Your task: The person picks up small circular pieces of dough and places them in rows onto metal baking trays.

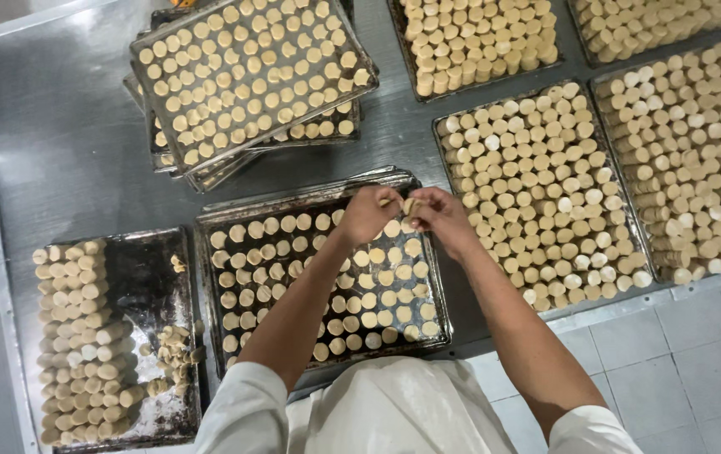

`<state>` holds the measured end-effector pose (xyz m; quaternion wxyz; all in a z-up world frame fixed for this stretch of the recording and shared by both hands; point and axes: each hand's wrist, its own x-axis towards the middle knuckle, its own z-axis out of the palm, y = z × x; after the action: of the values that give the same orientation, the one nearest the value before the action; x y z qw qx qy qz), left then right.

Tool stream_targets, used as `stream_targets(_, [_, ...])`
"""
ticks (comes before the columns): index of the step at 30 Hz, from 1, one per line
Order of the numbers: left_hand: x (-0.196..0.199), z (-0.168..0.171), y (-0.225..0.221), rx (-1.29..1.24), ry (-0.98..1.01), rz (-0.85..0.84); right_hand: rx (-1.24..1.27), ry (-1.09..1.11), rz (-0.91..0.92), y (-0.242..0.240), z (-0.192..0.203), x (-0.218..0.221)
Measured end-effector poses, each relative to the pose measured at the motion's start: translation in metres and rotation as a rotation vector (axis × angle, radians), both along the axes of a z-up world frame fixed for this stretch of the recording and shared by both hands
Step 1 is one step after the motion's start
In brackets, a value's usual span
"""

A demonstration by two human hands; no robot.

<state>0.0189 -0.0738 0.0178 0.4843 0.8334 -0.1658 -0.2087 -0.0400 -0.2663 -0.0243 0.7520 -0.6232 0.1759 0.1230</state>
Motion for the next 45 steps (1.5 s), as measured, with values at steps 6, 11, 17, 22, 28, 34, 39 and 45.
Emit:
stream_targets(6, [-0.001,0.004,-0.011,0.325,-0.076,0.062,-0.060,-0.014,-0.191,-0.023,-0.017,-0.026])
stream_targets(11, [-0.022,0.006,0.041,0.152,-0.048,0.047,-0.293,0.051,-0.050,-0.029,-0.025,-0.085])
stream_targets(17, [-0.087,0.007,0.210,0.477,0.118,0.435,-0.790,-0.093,0.068,-0.009,-0.020,-0.167])
stream_targets(22, [-0.150,0.003,0.364,0.512,-0.209,0.550,-1.112,-0.114,0.088,0.012,-0.014,-0.214])
stream_targets(28, [-0.205,-0.032,0.400,0.336,-0.131,0.673,-1.306,-0.153,0.086,0.031,0.003,-0.213])
stream_targets(34, [-0.244,-0.064,0.346,0.590,-0.089,0.433,-1.468,-0.199,-0.003,0.049,-0.004,-0.222])
stream_targets(39, [-0.246,-0.053,0.348,0.707,-0.231,0.297,-1.504,-0.268,-0.144,0.057,-0.020,-0.224])
stream_targets(45, [-0.240,-0.030,0.367,0.545,-0.029,0.325,-1.354,0.218,0.126,0.040,-0.030,-0.230])
